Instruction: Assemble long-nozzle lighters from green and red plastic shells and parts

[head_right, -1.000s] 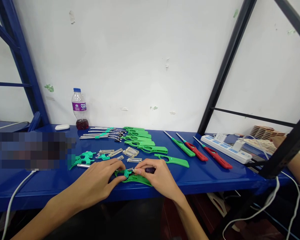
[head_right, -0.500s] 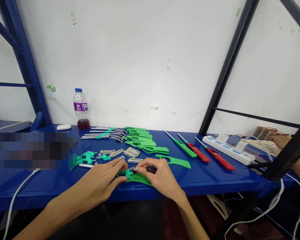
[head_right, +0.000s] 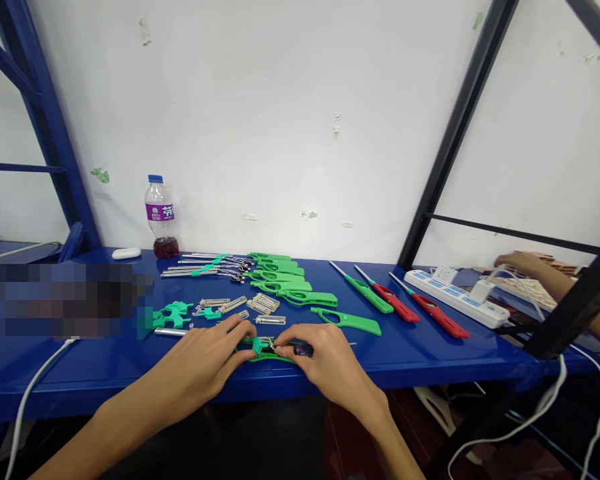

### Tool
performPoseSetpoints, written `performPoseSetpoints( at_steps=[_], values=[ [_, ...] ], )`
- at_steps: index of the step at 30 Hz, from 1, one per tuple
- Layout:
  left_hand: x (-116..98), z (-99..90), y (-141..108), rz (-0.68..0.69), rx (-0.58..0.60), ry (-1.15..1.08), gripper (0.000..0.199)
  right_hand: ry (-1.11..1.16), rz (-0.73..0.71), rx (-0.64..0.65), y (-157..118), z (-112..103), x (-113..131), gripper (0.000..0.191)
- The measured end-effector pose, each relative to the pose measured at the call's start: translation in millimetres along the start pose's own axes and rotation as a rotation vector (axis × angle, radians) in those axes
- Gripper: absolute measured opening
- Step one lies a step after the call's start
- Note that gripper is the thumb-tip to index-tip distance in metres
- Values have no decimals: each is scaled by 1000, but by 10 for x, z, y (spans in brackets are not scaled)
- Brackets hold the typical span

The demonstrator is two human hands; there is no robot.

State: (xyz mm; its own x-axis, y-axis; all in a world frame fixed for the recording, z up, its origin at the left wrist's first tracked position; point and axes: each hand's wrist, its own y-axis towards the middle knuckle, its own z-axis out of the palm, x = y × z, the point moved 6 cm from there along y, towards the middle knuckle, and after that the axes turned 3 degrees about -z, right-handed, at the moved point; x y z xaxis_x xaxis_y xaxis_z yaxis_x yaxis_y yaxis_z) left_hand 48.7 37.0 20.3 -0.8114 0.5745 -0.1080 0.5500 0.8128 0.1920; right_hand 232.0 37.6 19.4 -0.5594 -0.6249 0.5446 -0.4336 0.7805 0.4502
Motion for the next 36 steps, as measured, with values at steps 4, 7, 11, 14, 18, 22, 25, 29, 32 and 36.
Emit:
performPoseSetpoints(
  at_steps=[4, 7, 11, 14, 18, 22, 25, 29, 32, 36],
  values=[
    [-7, 6, 2, -9, 4, 23, 23, -38, 25, 13, -26, 20, 27, 9],
    [-2, 7, 3, -13, -4, 17, 22, -104, 31, 9, -25, 39, 56, 13],
    [10, 17, 13, -20, -3, 9, 22, -142, 38, -4, -22, 45, 59, 11],
    [16, 32, 23, -18, -9, -3, 21, -143, 31, -21, -27, 28, 57, 9],
    [33, 43, 18, -24, -28, -22, 19, -165, 23, -34, -29, 15, 57, 8],
    [48, 38, 18, -38, -29, -41, 19, -175, 24, -38, -30, 12, 62, 9],
    [45, 33, 39, -55, -10, -47, 19, -178, 25, -34, -33, 7, 68, 10],
    [43, 31, 61, -76, 6, -53, 19, -172, 15, -50, -29, -10, 65, 10],
    [53, 34, 70, -68, -5, -71, 19, -154, 10, -56, -29, -14, 53, 11],
    [80, 48, 83, -51, -27, -90, 19, -126, 8, -60, -34, -10, 45, 12]
  ],
)
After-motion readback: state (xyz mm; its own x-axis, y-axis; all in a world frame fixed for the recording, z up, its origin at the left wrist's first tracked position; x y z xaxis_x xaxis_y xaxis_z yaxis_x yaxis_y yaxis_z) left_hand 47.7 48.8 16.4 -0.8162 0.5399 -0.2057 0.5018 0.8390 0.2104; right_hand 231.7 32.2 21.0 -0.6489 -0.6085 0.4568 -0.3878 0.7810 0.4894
